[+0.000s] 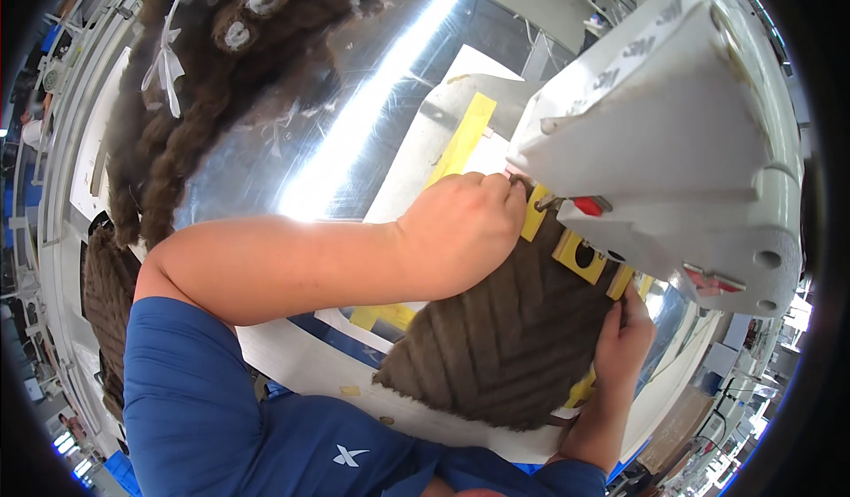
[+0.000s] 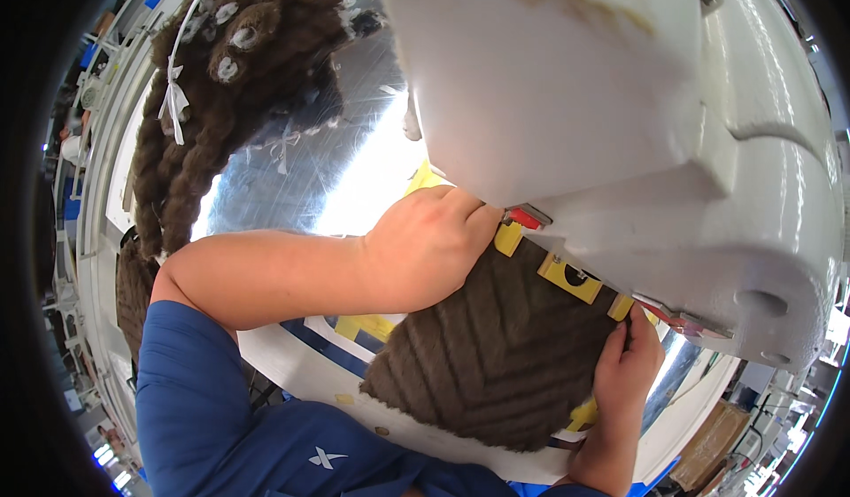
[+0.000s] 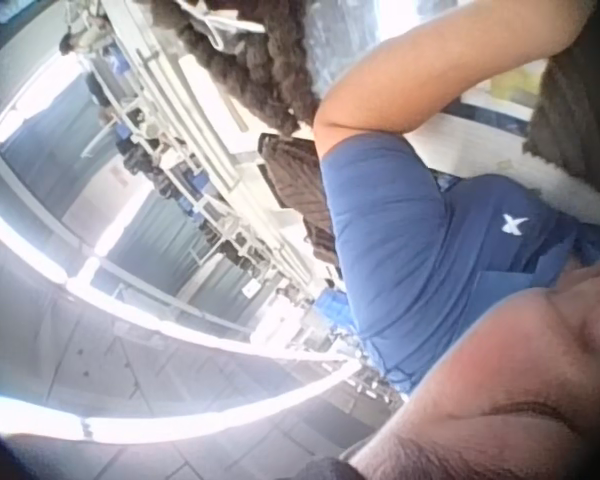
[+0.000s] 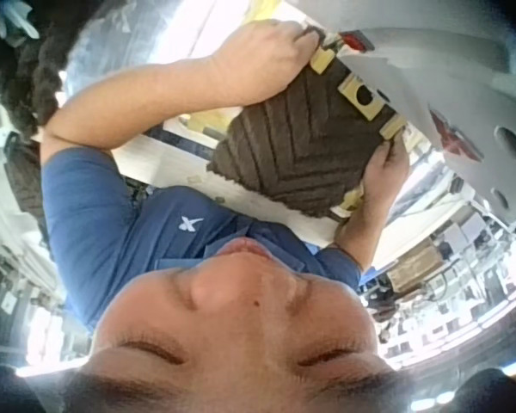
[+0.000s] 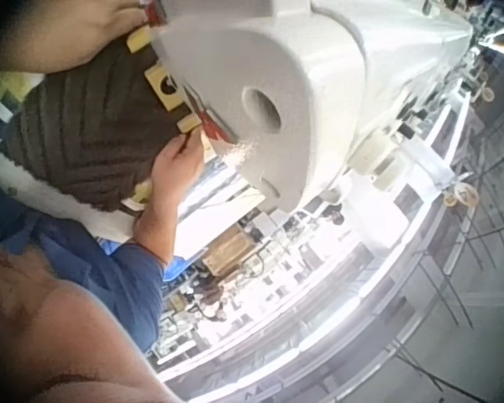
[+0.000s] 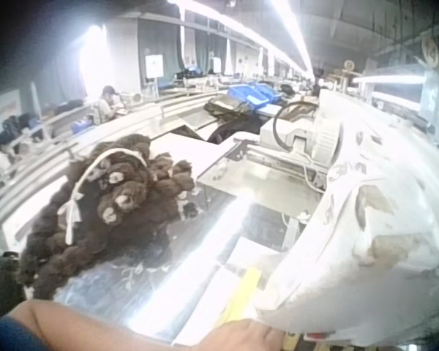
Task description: Operating an industrial sewing machine to attach strips of fur-like material onto a base panel.
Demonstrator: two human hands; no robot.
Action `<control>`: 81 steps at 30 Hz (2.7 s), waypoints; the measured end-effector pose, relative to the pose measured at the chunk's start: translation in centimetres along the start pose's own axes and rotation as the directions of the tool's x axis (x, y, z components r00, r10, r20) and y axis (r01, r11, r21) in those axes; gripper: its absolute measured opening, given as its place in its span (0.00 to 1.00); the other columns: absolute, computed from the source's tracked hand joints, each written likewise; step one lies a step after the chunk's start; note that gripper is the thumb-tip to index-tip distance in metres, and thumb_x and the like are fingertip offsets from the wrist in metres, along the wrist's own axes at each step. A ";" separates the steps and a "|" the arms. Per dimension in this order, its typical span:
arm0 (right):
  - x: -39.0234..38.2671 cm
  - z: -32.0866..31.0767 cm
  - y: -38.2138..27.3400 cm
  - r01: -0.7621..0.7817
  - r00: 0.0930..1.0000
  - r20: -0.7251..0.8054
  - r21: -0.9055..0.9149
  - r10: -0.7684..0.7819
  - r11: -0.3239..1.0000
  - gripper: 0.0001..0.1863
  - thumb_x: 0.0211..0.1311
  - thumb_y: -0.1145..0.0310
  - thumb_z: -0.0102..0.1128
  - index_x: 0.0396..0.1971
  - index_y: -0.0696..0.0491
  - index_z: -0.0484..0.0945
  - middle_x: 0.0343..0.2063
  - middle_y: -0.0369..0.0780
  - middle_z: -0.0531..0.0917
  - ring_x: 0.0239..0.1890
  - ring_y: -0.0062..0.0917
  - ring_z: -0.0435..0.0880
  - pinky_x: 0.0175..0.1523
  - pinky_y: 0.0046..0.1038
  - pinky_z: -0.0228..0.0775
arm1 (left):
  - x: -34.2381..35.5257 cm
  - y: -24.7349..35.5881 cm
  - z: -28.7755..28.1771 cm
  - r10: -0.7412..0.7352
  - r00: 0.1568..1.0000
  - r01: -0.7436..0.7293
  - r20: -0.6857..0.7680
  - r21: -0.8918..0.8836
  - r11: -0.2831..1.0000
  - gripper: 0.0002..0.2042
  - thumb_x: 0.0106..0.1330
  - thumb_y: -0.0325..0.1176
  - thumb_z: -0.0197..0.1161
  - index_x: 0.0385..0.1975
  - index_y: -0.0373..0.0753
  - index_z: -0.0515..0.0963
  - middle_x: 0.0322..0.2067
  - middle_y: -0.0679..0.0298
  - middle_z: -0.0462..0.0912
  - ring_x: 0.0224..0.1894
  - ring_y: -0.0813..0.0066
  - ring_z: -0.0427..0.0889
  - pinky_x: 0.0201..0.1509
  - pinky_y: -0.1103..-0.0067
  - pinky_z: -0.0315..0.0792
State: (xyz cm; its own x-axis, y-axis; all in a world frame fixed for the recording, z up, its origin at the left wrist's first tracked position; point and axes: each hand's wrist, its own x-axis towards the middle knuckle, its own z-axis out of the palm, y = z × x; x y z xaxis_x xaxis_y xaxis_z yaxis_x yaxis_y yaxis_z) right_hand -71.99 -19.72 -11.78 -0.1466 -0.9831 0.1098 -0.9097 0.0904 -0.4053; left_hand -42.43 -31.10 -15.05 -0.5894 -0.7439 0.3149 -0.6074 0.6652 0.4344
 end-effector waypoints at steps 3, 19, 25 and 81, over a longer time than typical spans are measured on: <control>-0.1 -0.1 0.0 -0.055 0.998 0.031 0.007 0.055 0.998 0.18 0.66 0.78 0.53 0.53 0.63 0.81 0.39 0.53 0.86 0.40 0.46 0.87 0.48 0.38 0.77 | 0.3 0.0 0.3 0.021 1.000 -0.021 -0.019 -0.008 1.000 0.12 0.61 0.26 0.60 0.41 0.25 0.77 0.31 0.52 0.81 0.33 0.59 0.84 0.36 0.69 0.80; -0.4 0.0 0.7 -0.014 1.000 0.010 -0.045 0.015 0.999 0.17 0.65 0.78 0.55 0.52 0.64 0.81 0.39 0.52 0.86 0.39 0.47 0.86 0.46 0.38 0.78 | -0.2 0.2 0.2 0.010 1.000 -0.010 -0.013 0.047 0.999 0.15 0.65 0.27 0.57 0.46 0.21 0.78 0.29 0.56 0.81 0.29 0.62 0.84 0.33 0.70 0.79; -0.7 0.0 1.0 0.006 0.999 -0.045 -0.038 -0.008 0.999 0.16 0.64 0.79 0.56 0.51 0.64 0.81 0.37 0.53 0.86 0.38 0.48 0.86 0.46 0.39 0.77 | 0.1 0.6 0.0 -0.006 1.000 0.005 0.018 0.071 0.997 0.09 0.62 0.27 0.59 0.38 0.27 0.78 0.31 0.55 0.78 0.33 0.60 0.83 0.36 0.69 0.79; 0.2 0.9 1.4 0.076 0.993 -0.094 -0.011 -0.077 0.997 0.22 0.65 0.69 0.57 0.56 0.63 0.80 0.49 0.57 0.85 0.53 0.54 0.82 0.61 0.46 0.73 | -4.5 -4.6 -36.4 -0.001 0.431 0.351 -0.902 0.167 0.922 0.19 0.72 0.43 0.66 0.53 0.35 0.81 0.45 0.53 0.88 0.48 0.68 0.86 0.55 0.72 0.77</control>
State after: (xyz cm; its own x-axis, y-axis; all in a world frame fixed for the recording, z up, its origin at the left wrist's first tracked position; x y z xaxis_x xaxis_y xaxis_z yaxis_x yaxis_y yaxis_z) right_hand -72.91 -19.95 -13.18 -0.1120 -0.9678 0.2254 -0.9226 0.0169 -0.3855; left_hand -17.60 -33.13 12.25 0.2270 -0.3794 0.8970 -0.8552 0.3630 0.3700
